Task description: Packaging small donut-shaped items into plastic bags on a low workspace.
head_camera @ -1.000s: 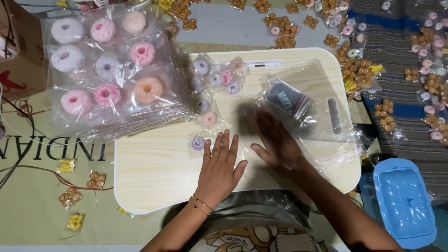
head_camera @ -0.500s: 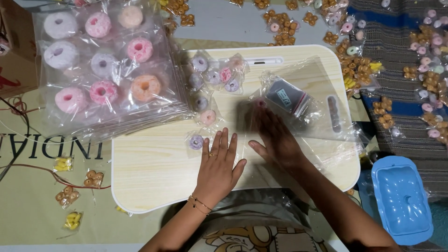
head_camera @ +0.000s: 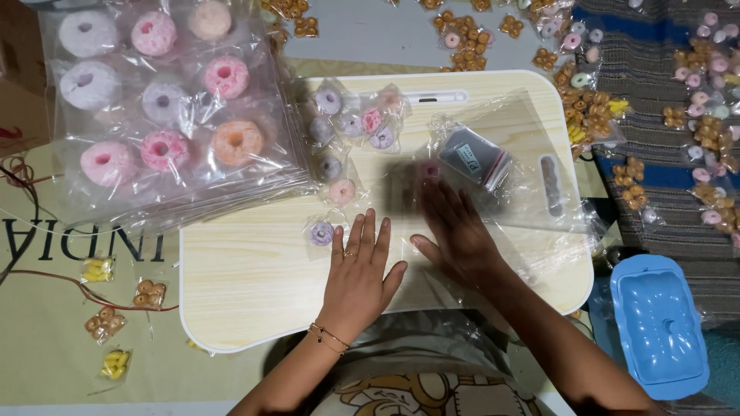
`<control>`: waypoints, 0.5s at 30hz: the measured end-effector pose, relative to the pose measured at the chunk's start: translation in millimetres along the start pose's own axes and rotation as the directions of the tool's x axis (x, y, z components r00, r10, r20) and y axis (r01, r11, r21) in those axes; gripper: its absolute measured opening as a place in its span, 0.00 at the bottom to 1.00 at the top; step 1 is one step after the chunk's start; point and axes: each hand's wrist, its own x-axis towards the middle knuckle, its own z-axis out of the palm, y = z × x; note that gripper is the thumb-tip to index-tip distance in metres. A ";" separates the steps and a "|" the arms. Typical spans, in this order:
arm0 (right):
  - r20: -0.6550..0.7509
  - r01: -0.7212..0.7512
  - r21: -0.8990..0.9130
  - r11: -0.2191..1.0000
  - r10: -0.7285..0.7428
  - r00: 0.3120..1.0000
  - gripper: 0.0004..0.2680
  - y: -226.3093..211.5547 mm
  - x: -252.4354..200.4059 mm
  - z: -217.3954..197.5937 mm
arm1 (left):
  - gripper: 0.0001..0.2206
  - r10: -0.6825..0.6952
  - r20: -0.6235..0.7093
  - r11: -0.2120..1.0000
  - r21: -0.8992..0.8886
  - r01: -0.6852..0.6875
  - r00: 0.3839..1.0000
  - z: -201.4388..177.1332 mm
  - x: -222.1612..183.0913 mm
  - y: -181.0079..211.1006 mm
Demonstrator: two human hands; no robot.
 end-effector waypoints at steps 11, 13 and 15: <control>0.406 0.241 -0.332 0.912 -0.092 0.909 0.29 -12.2 -61.7 -46.2 | 0.32 -0.003 -0.010 1.000 -0.006 0.003 1.000 3.0 0.1 -1.9; 0.449 0.210 -0.338 0.917 -0.039 0.893 0.30 -16.2 -82.3 -54.7 | 0.33 -0.003 -0.011 1.000 -0.006 0.003 1.000 4.9 0.5 -3.7; 0.364 -0.106 0.275 0.956 -0.001 0.931 0.32 -16.9 -97.5 -65.1 | 0.33 0.123 -0.220 0.977 0.197 -0.079 0.968 10.4 -1.5 -7.1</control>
